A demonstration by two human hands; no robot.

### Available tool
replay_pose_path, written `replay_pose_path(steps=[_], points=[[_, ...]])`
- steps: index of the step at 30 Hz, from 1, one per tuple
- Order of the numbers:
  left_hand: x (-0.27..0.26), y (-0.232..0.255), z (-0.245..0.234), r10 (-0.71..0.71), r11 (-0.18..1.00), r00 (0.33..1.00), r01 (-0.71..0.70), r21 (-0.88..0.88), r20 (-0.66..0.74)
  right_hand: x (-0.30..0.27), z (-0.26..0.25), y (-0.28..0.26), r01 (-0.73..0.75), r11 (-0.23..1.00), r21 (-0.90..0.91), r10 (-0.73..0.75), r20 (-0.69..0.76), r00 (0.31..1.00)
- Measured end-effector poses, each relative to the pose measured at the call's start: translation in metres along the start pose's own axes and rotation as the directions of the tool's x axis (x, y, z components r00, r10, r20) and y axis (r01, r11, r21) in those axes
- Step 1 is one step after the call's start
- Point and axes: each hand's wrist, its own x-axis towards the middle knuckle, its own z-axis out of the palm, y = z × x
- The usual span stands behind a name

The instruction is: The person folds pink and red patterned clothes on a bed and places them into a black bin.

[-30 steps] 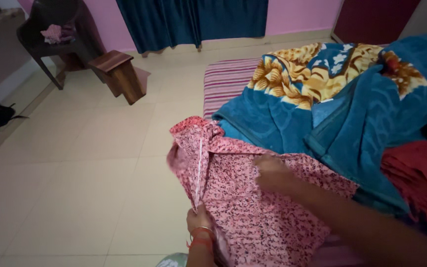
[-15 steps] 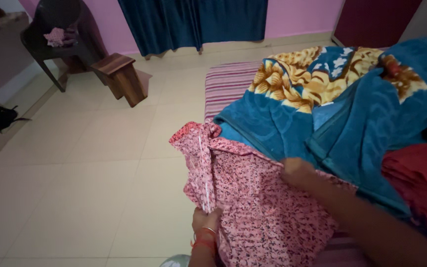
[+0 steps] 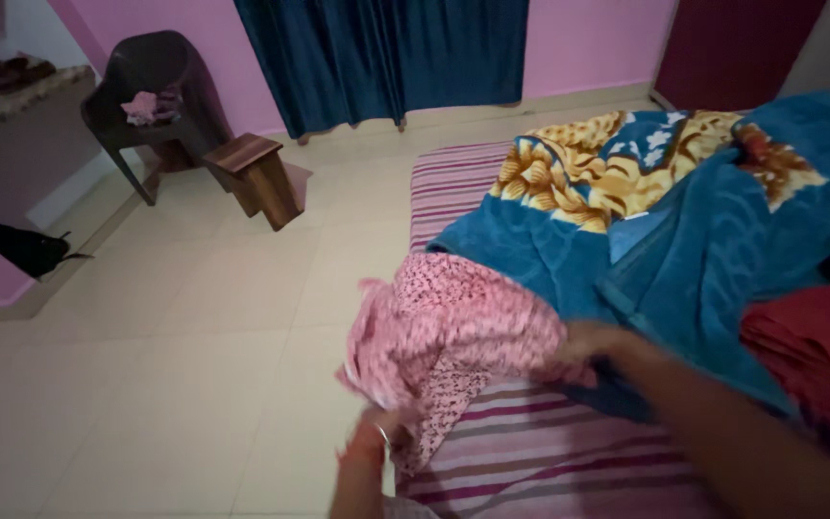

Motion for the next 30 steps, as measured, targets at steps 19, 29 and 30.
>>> replay_pose_path(steps=[19,29,30], points=[[-0.059,0.163,-0.032,-0.135,0.901,0.985,0.077,-0.428,-0.107,-0.099,-0.081,-0.174,0.303,0.337,0.892,-0.259,-0.221,0.94],[-0.107,0.332,-0.215,0.369,-0.058,0.828,-0.432,-0.9,-0.421,-0.228,-0.258,-0.226,0.69,-0.191,0.698,-0.009,-0.704,0.71],[-0.127,0.357,-0.233,0.462,-0.075,0.762,-0.478,-0.875,-0.455,-0.251,-0.274,-0.237,0.742,-0.16,0.651,0.014,-0.75,0.661]])
